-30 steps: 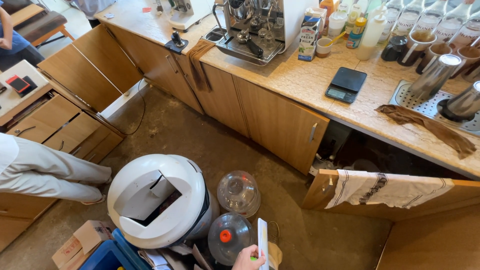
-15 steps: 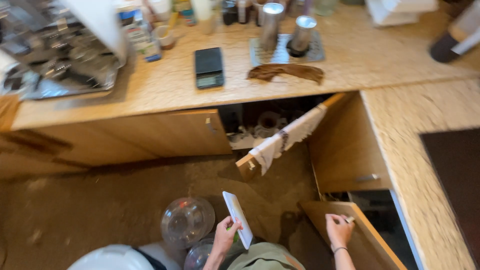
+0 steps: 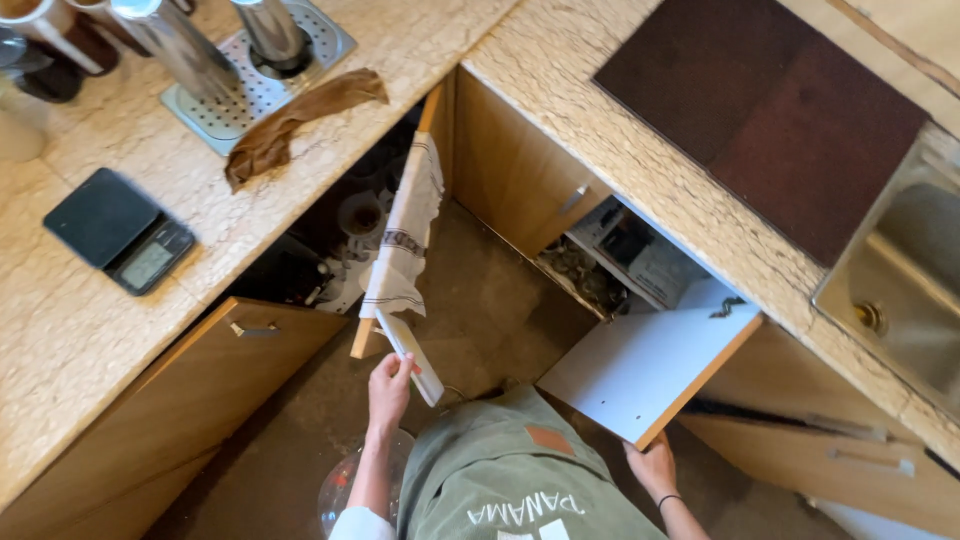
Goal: The person prepares a beverage by pouring liquid into a glass, using a cocktail shaker, adding ice and garnishes like lime and lemon slices, and finally cutting a lime on a cutting board using a knife.
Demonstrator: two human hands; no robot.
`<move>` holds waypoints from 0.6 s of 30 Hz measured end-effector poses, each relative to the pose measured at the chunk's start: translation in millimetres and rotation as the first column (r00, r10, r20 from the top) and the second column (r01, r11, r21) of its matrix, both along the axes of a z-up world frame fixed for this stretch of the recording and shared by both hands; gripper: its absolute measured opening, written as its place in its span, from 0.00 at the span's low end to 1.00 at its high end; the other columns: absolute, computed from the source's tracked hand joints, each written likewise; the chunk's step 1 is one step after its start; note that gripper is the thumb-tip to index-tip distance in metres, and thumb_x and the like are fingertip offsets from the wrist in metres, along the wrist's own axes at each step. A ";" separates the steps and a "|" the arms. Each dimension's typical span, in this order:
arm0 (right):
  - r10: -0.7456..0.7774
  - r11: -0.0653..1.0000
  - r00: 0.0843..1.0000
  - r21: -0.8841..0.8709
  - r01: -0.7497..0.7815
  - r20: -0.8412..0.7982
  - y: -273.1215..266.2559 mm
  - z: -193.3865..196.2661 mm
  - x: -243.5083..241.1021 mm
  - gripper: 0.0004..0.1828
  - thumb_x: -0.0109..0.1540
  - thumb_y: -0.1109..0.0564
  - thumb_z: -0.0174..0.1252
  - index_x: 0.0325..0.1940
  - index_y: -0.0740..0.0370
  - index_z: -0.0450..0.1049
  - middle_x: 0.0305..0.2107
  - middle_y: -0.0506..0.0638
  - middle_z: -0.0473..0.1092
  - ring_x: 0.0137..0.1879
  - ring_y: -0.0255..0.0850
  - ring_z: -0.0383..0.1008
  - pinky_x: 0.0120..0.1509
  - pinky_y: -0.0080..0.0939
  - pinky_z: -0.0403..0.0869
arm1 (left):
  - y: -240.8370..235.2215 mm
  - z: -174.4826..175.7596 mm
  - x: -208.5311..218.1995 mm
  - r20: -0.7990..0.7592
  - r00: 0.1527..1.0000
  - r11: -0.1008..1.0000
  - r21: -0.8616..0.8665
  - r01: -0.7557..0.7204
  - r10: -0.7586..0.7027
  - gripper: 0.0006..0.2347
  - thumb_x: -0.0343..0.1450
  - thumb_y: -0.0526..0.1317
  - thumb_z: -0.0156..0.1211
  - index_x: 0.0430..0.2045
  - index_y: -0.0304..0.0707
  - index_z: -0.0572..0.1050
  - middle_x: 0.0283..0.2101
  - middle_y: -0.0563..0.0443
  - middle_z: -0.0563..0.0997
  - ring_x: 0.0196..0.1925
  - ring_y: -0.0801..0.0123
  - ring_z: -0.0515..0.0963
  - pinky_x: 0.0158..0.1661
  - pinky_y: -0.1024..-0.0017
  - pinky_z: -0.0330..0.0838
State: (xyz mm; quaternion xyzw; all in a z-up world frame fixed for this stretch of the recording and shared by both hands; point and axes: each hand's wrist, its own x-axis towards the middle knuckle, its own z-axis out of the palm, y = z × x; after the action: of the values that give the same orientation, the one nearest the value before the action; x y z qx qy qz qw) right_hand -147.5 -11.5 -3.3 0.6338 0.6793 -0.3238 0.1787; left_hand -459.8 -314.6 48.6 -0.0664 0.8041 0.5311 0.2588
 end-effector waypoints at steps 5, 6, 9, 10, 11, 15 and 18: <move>-0.055 0.995 0.994 0.094 0.046 0.090 3.7 29.0 65.0 0.26 0.54 0.54 0.49 0.58 0.55 0.67 0.59 0.50 0.60 0.55 0.53 0.69 0.55 0.52 0.70 | -8.2 -8.4 -16.1 -0.015 1.000 0.998 -0.051 0.021 -0.022 0.14 0.69 0.48 0.49 0.18 0.40 0.75 0.31 0.51 0.81 0.34 0.70 0.74 0.37 0.72 0.61; -0.112 0.984 0.993 0.140 0.106 0.035 5.6 34.6 72.6 0.28 0.53 0.61 0.46 0.59 0.58 0.66 0.59 0.50 0.60 0.57 0.52 0.67 0.59 0.52 0.67 | -9.3 -10.8 -19.0 -0.040 0.999 1.000 -0.019 -0.018 0.017 0.14 0.70 0.46 0.49 0.18 0.39 0.74 0.33 0.50 0.80 0.38 0.68 0.75 0.41 0.70 0.63; -0.353 0.883 0.932 0.300 0.361 -0.086 -0.6 24.8 84.0 0.21 0.55 0.51 0.51 0.49 0.63 0.69 0.43 0.59 0.71 0.47 0.57 0.70 0.49 0.55 0.67 | -11.6 -6.9 -24.8 0.005 0.997 0.997 -0.031 -0.075 0.076 0.13 0.70 0.45 0.50 0.18 0.39 0.74 0.29 0.51 0.78 0.31 0.71 0.70 0.35 0.74 0.59; -0.351 0.882 0.933 0.304 0.359 -0.085 -0.2 22.3 76.8 0.21 0.55 0.51 0.51 0.49 0.63 0.69 0.43 0.59 0.71 0.47 0.57 0.70 0.49 0.55 0.67 | -12.3 -14.3 -24.4 0.007 0.997 0.997 -0.028 -0.077 0.077 0.13 0.70 0.45 0.50 0.18 0.39 0.74 0.29 0.51 0.78 0.31 0.71 0.70 0.35 0.74 0.59; -0.343 0.850 0.939 0.417 0.321 -0.023 0.0 20.3 69.7 0.21 0.55 0.52 0.51 0.48 0.65 0.69 0.45 0.62 0.69 0.50 0.59 0.68 0.49 0.58 0.67 | -13.2 -21.3 -23.8 0.016 0.998 0.996 -0.058 -0.066 0.067 0.13 0.70 0.46 0.50 0.17 0.40 0.74 0.24 0.53 0.74 0.25 0.73 0.66 0.30 0.74 0.57; -0.418 0.750 0.906 0.537 0.387 -0.068 5.6 17.0 19.6 0.26 0.53 0.51 0.54 0.49 0.72 0.65 0.46 0.66 0.64 0.49 0.64 0.67 0.46 0.65 0.67 | -22.9 -59.1 -8.1 0.076 0.996 0.938 -0.338 0.076 -0.053 0.13 0.66 0.49 0.47 0.16 0.45 0.76 0.25 0.53 0.81 0.32 0.64 0.77 0.37 0.68 0.64; -0.532 0.746 0.846 0.454 0.486 -0.033 27.8 14.6 -6.9 0.27 0.55 0.49 0.55 0.51 0.70 0.62 0.47 0.68 0.66 0.50 0.66 0.68 0.52 0.63 0.65 | -18.2 -70.5 17.2 0.212 0.970 0.846 -0.488 0.214 -0.124 0.14 0.66 0.52 0.46 0.21 0.46 0.76 0.27 0.52 0.82 0.35 0.57 0.79 0.35 0.63 0.66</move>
State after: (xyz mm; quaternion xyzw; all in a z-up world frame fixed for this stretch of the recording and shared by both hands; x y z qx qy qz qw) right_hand -154.3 16.4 11.3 0.8336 0.5264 -0.1641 -0.0331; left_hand -442.6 -332.9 -21.8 -0.1065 0.8927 0.2679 0.3465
